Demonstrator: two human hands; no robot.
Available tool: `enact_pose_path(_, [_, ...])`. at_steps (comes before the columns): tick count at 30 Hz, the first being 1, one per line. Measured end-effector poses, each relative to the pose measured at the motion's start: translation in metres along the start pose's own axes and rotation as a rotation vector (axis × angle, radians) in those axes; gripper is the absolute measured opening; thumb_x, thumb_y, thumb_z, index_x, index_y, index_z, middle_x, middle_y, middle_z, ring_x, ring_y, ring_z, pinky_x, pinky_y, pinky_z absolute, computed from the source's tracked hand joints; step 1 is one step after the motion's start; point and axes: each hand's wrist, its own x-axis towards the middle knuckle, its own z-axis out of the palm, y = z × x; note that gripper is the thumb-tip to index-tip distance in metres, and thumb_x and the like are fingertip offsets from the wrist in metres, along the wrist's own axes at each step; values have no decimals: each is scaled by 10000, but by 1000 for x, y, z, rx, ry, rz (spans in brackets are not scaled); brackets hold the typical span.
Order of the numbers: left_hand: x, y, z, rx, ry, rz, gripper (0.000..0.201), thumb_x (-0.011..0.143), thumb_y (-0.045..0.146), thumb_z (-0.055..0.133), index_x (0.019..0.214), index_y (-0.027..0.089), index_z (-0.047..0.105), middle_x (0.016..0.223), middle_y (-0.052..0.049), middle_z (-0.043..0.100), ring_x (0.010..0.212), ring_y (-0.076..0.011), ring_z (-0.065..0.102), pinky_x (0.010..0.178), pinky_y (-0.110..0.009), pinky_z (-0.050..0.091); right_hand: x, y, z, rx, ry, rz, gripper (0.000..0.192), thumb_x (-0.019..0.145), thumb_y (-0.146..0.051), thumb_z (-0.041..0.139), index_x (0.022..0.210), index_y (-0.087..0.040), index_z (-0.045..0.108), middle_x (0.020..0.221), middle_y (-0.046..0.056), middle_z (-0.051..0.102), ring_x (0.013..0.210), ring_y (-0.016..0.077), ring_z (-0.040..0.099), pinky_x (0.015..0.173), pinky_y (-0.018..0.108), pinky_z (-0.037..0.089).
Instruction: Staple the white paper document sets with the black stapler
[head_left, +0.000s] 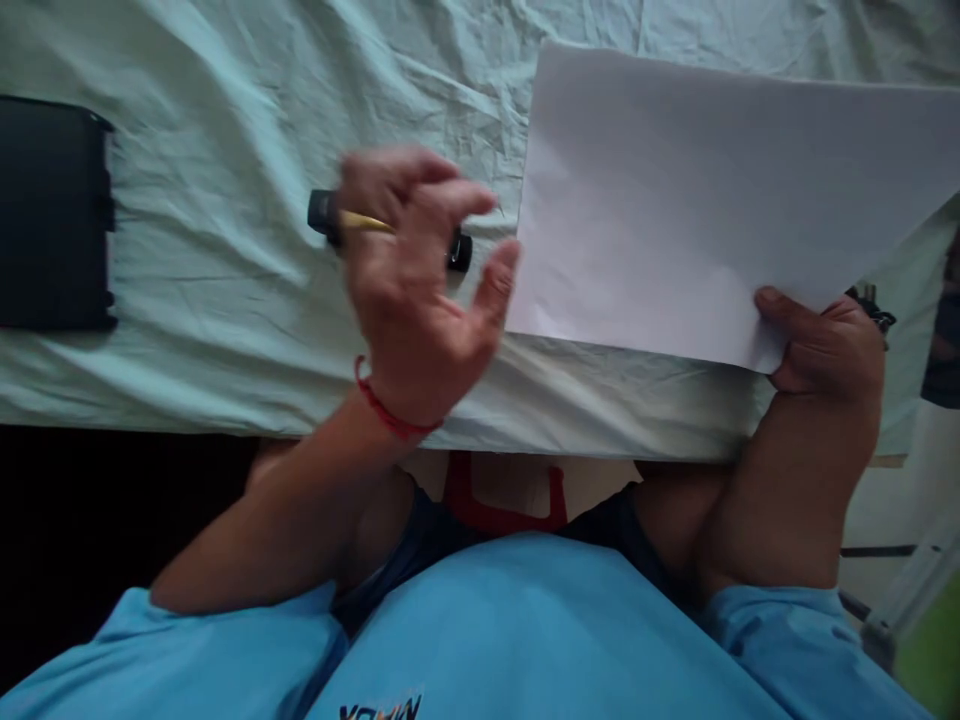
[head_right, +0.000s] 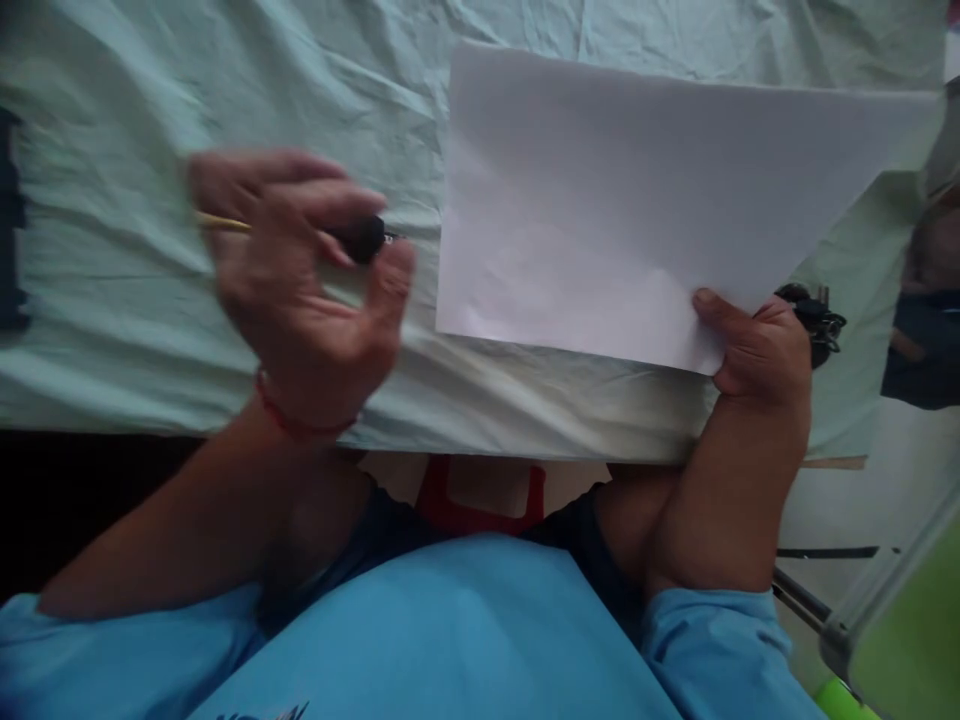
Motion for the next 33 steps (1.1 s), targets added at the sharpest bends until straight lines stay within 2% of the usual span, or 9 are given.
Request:
enact_pose_path(2, [-8, 21, 12, -72, -29, -14, 436, 996, 632, 680, 1228, 264, 655, 1301, -120, 644, 1120, -307, 673, 969, -495, 576, 0, -1, -4, 18, -3, -31, 394, 531, -279, 977, 864, -201, 782, 1079, 47, 789, 914, 186, 729, 863, 379, 682])
enact_pose_path(4, [-10, 27, 19, -172, 28, -100, 451, 1002, 683, 653, 1223, 291, 628, 1255, -101, 673, 1048, -275, 699, 899, -441, 593, -1, -2, -6, 32, -3, -48, 387, 532, -275, 977, 854, -189, 780, 1094, 59, 788, 910, 181, 730, 850, 363, 678])
enact_pose_path(7, [-7, 22, 22, -299, 42, -191, 480, 989, 694, 680, 1241, 293, 602, 1258, -92, 702, 1100, -264, 729, 900, -399, 608, -3, -4, -6, 27, 3, -23, 406, 523, -261, 976, 870, -171, 784, 1100, 77, 787, 890, 175, 728, 837, 348, 672])
enact_pose_path(11, [-14, 20, 23, -313, -4, -130, 551, 979, 685, 696, 1330, 269, 608, 1384, -146, 697, 1276, -309, 719, 1016, -439, 617, -4, -5, -8, 24, 28, -39, 393, 512, -256, 960, 844, -177, 767, 1072, 58, 788, 896, 180, 727, 869, 372, 674])
enact_pose_path(16, [-27, 19, 36, -365, -157, -258, 613, 971, 732, 675, 1402, 303, 602, 1391, -126, 715, 1364, -345, 692, 1057, -470, 629, -5, -8, -11, 35, 46, -36, 374, 487, -259, 968, 789, -189, 759, 1071, 47, 791, 891, 176, 721, 898, 384, 670])
enact_pose_path(23, [-12, 22, 34, -718, -393, -566, 397, 903, 605, 812, 1001, 224, 758, 957, -79, 799, 986, -296, 790, 874, -453, 684, -13, -7, -10, 24, 21, -27, 406, 514, -254, 975, 874, -179, 803, 1031, 56, 792, 872, 152, 719, 800, 281, 641])
enact_pose_path(27, [-6, 32, 27, -659, -405, -620, 268, 889, 484, 821, 837, 225, 775, 824, -40, 778, 803, -231, 727, 713, -356, 628, -12, -6, -8, -35, -76, 72, 450, 555, -313, 995, 948, -172, 828, 1057, 67, 798, 811, 123, 702, 699, 224, 602])
enact_pose_path(30, [-4, 32, 24, -565, -405, -635, 225, 896, 400, 786, 765, 219, 758, 755, -18, 726, 684, -181, 632, 583, -292, 507, -9, -7, -9, -78, -84, 100, 480, 605, -402, 974, 1009, -183, 838, 978, 69, 789, 729, 144, 677, 648, 286, 612])
enact_pose_path(33, [-3, 29, 24, -496, -438, -620, 225, 916, 363, 758, 756, 205, 749, 712, -12, 674, 635, -165, 571, 538, -278, 422, -5, -5, -9, -46, -96, 72, 471, 621, -371, 950, 1042, -191, 839, 922, 57, 778, 750, 172, 693, 739, 377, 662])
